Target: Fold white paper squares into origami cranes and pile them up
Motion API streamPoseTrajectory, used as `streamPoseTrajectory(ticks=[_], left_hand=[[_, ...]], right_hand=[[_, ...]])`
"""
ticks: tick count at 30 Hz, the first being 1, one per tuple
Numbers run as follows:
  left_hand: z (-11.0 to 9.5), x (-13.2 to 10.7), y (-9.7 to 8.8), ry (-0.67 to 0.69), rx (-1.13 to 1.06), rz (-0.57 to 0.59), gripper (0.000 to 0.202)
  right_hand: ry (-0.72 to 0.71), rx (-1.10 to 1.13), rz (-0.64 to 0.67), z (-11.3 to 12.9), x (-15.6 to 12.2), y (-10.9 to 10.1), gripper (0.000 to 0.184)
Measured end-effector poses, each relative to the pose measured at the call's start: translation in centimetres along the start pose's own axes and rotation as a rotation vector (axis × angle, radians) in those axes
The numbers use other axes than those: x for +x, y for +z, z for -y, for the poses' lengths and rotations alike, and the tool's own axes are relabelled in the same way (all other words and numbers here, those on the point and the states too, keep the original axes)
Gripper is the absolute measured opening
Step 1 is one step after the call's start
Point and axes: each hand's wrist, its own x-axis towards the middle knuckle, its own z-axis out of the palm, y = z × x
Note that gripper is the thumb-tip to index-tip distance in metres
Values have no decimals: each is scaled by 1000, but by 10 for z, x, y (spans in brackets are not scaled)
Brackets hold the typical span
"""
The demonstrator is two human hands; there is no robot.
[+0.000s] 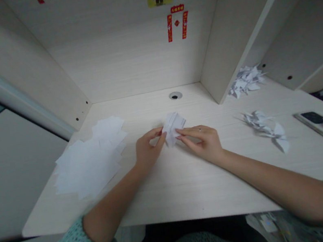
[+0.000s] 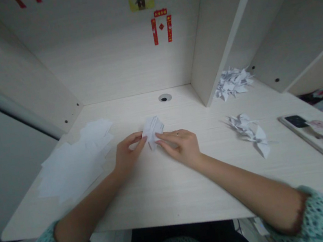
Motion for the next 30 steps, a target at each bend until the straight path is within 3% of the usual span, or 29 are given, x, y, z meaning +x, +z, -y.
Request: streamPoseTrajectory(ticks=[6,11,16,21,25,30], left_hand=[[10,9,-3,-160,-278,-47,27],[17,10,1,-255,-327,-42,28],[8,9,-4,-75,-251,-115,23],[3,5,-10,140,8,-105,19],[6,4,-10,214,100,-112,22],[7,4,-8,228,100,-58,28]], right_hand=[[346,281,-198,-8,10,2,14],[403,379,-235,-17,15,3,14],[417,589,-260,-20,16,6,32],[514,705,-125,-24,17,4,24],[591,798,-91,-24,18,3,33],[565,813,-57,-19,16,4,34]])
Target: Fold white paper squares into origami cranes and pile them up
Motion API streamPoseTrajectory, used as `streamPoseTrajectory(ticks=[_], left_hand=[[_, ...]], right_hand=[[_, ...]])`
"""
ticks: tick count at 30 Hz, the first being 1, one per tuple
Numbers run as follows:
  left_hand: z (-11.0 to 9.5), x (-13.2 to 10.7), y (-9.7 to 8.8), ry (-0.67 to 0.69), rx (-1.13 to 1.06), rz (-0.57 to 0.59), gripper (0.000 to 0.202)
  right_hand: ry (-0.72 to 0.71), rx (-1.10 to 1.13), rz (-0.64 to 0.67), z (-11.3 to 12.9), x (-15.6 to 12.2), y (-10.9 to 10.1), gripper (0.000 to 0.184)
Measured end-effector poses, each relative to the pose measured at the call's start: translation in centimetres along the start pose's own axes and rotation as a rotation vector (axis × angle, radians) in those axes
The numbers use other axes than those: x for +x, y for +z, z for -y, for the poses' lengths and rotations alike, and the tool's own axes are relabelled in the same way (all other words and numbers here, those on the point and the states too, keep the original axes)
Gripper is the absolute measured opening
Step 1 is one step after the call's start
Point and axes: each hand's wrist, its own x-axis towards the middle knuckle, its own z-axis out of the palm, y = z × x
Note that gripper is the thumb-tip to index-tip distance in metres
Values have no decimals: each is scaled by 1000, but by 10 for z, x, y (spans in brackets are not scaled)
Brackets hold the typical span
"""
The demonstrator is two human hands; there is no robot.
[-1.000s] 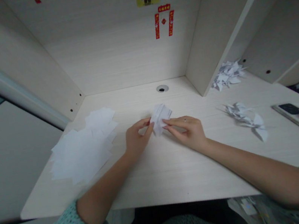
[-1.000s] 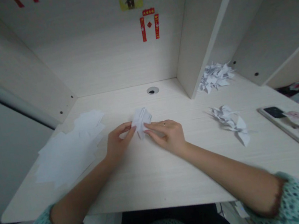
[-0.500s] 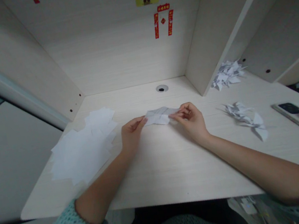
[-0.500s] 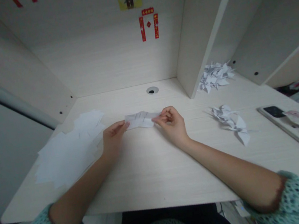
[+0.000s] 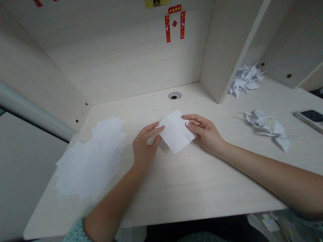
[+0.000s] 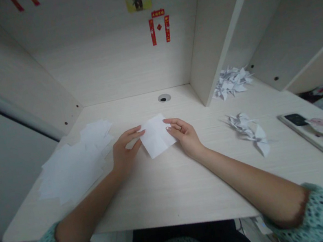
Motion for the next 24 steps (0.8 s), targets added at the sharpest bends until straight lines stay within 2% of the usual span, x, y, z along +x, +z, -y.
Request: streamPoseTrajectory(ticks=[3,5,7,12,16,21,24], left_hand=[[4,0,2,-26,-62,17,29],[7,1,4,-94,-189,37,27],[10,2,6,-209,-358,56,28],[10,4,12,-452,-588,87,53],[9,4,14,-637,-721,130,41],[12,7,11,-695,-832,42,33],[10,9,9,-715,-904,43,35]], right_hand=[[-6,26,6,0,-1,1,33],[-8,27,8,0,0,1,34],[-3,16,12,0,0,1,34],[11,56,7,-2,0,2,30],[20,132,-32,-4,1,2,21],[66,145,-18,-4,2,3,23],[73,125,36,-3,0,3,29]])
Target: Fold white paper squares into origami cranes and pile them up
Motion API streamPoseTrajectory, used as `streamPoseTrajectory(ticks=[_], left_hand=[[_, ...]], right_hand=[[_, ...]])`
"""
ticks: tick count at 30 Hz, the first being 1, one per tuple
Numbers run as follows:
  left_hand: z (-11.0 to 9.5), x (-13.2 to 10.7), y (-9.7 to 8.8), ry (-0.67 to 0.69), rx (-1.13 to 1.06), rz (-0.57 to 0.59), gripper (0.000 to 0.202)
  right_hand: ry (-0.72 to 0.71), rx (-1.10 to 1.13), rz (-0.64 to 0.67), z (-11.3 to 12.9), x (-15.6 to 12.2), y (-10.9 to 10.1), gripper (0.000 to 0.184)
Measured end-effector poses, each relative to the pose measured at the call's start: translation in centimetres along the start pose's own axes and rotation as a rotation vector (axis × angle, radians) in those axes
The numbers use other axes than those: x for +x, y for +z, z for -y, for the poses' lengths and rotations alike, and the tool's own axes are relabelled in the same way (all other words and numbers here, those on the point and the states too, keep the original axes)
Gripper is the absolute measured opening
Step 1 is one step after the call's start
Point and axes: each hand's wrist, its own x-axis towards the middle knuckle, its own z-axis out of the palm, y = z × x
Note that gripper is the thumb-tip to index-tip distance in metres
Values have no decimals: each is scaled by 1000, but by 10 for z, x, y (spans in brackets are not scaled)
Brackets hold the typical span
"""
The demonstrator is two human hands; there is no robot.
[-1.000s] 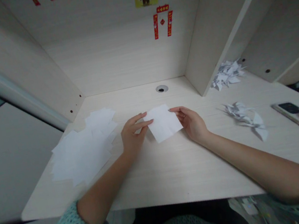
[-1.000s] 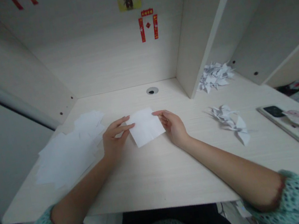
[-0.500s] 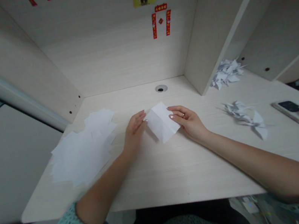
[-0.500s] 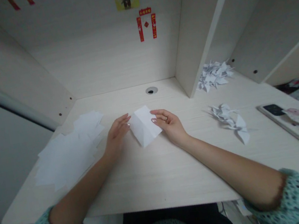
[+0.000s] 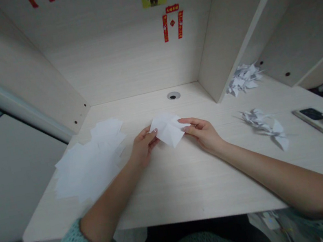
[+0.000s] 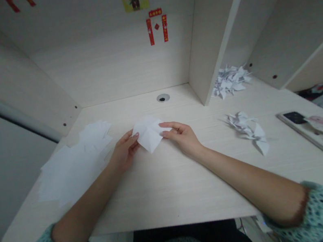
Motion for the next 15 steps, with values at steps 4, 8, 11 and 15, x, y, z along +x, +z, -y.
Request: streamPoseTrajectory(ticks=[4,8,11,15], left_hand=[[-3,-2,2,-24,-97,-9,51],[-2,-4,3,-24,-122,20,42],[-1,-5,4,-32,-109,50,35],[0,-8,7,-38,-97,41,49]], right_hand=[[-23,-32,96,2,-3,0,37],[-60,-63,170,3,-6,2,40],[-68,-96,188,3,-7,3,38],[-64,-148,216,2,-8,4,44]])
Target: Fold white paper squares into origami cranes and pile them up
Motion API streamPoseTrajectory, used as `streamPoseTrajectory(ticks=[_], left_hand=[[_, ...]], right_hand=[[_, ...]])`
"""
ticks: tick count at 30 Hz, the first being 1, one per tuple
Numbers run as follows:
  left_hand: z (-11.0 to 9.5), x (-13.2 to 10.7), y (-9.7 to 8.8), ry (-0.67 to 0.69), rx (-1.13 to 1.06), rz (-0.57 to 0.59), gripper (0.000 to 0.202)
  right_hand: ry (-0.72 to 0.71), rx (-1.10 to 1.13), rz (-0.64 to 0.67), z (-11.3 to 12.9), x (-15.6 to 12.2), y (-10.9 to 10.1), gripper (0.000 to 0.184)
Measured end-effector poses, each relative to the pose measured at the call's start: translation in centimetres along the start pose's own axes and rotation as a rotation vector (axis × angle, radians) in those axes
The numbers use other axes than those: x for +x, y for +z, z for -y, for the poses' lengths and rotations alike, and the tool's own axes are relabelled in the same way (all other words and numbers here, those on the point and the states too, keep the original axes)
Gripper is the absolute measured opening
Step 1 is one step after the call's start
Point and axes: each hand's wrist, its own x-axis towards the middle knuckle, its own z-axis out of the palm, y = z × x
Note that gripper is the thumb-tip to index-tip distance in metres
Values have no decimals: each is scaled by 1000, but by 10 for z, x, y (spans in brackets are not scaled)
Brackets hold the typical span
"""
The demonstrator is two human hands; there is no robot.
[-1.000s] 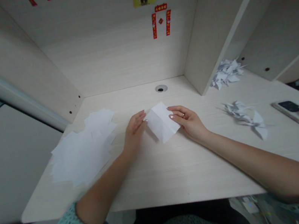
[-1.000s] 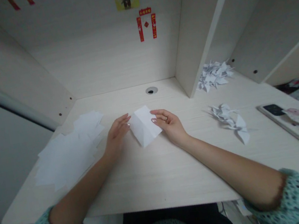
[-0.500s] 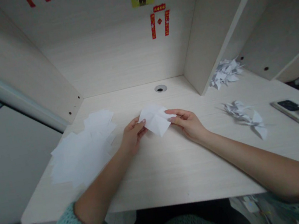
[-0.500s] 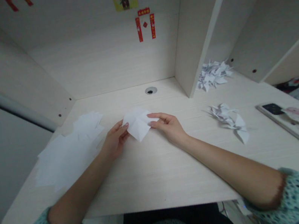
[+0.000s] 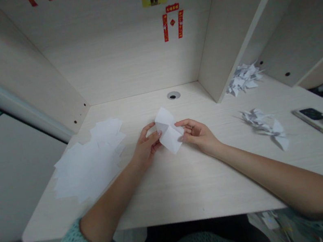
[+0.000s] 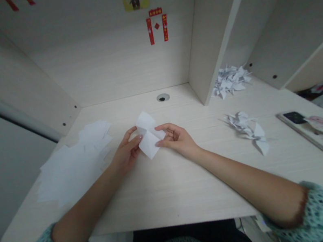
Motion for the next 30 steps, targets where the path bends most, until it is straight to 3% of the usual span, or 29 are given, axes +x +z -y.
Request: streamPoseTrajectory(ticks=[4,9,14,18,20,24,30], left_hand=[[1,-1,1,-1,18,13,53],[0,-4,2,61,176,36,67],[-1,-8,0,368,629,80,78],[-4,-9,-4,684,1075,77,67],[-7,-9,-5,748,1207,95,58],[-10,-9,-5,740,1212,123,41],[-11,-15,1,656,954,181,31]], right_hand=[[-6,-35,39,-2,-1,0,51],[-96,-161,-8,-3,-1,1,46],[-118,-214,-45,-1,-2,1,41],[-114,-235,-39,0,-2,1,39],[-123,-252,-37,-1,-2,1,38],[-141,-289,-37,-2,-2,0,37],[-161,-352,-37,0,-3,1,35]])
